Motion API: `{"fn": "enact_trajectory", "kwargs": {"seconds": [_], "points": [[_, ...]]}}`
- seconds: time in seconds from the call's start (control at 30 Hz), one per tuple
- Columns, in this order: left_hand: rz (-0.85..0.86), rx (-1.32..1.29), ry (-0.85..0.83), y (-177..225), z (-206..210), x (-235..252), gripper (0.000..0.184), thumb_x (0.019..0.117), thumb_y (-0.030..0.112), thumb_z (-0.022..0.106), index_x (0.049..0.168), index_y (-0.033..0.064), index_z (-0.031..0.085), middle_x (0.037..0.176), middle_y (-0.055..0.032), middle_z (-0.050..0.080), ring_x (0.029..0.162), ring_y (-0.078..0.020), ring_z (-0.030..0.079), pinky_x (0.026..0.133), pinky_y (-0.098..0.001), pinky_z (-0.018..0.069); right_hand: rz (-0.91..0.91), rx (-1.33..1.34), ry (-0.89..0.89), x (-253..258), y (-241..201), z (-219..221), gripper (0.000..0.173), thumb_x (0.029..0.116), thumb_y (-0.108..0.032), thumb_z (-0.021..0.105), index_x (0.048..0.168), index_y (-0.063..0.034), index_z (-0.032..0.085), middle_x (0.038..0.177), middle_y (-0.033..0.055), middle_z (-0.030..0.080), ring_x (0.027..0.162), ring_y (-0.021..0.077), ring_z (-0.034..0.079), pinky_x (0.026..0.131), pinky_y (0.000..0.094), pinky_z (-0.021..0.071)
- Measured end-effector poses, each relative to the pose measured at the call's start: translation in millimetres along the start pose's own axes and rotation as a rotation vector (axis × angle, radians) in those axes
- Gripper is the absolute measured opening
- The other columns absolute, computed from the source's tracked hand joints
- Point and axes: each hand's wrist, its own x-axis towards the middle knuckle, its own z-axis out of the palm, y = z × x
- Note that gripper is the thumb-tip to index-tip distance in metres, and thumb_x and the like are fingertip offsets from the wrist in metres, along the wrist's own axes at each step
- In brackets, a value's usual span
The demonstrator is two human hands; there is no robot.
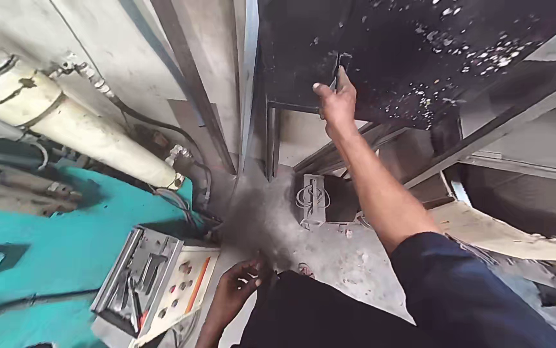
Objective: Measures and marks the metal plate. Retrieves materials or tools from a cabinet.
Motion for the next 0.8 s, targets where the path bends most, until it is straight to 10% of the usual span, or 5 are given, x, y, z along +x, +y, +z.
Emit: {"fn": "enact_trajectory", "kwargs": {"seconds": [0.2, 0.47, 0.57, 0.63, 0.8], "points": [[0.024, -0.027, -0.251, 0, -53, 111, 0.042, 0.0923, 0.014, 0.075, 0.131, 0.0008, 0.065, 0.111, -0.0128, 0.074, 0.098, -0.0235, 0.073, 0.087, -0.04, 0.0625, -0.003, -0.159, -0.036, -111, -10, -56, 0.065, 0.096, -0.031, 0.069, 0.156, -0.0242, 0.046, 0.102, 0.0092, 0.068, 0.058, 0.0165, 0.053, 0.052, 0.036, 0.0493], [0.049, 0.145, -0.539, 30, -82, 259, 0.043, 0.0938, 0.018, 0.072, 0.133, 0.0008, 0.064, 0.114, -0.0103, 0.073, 0.099, -0.0186, 0.072, 0.088, -0.0361, 0.0611, -0.035, 0.063, 0.437, -246, -12, -128, 0.066, 0.096, -0.023, 0.063, 0.157, -0.0232, 0.038, 0.068, -0.01, 0.056, 0.046, 0.003, 0.044, 0.042, 0.0208, 0.0411], [0.037, 0.164, -0.68, 42, -75, 287, 0.044, 0.0936, 0.016, 0.072, 0.133, 0.0015, 0.063, 0.113, -0.0094, 0.073, 0.096, -0.0177, 0.071, 0.084, -0.0345, 0.061, 0.145, 0.251, 0.836, -266, 6, -116, 0.017, 0.1082, -0.034, 0.048, 0.119, -0.0256, 0.059, 0.061, -0.0131, 0.05, 0.044, -0.0004, 0.043, 0.042, 0.0165, 0.0392], [0.038, 0.17, -0.744, 46, -71, 300, 0.045, 0.0938, 0.017, 0.072, 0.134, 0.0013, 0.062, 0.111, -0.0092, 0.073, 0.095, -0.0173, 0.071, 0.085, -0.0344, 0.0606, 0.426, 0.332, 1.017, -275, 31, -89, 0.025, 0.1087, -0.044, 0.045, 0.101, -0.023, 0.056, 0.062, -0.0124, 0.05, 0.047, 0.0009, 0.044, 0.044, 0.0186, 0.041], [0.036, 0.126, -0.79, 33, -59, 318, 0.047, 0.0931, 0.018, 0.072, 0.134, -0.0016, 0.061, 0.111, -0.0109, 0.073, 0.095, -0.0175, 0.071, 0.086, -0.0352, 0.0596, 0.551, 0.495, 0.753, -211, 38, -24, 0.023, 0.1078, -0.022, 0.036, 0.118, -0.0114, 0.053, 0.091, 0.0034, 0.066, 0.07, 0.0137, 0.062, 0.059, 0.0315, 0.0533]]}}
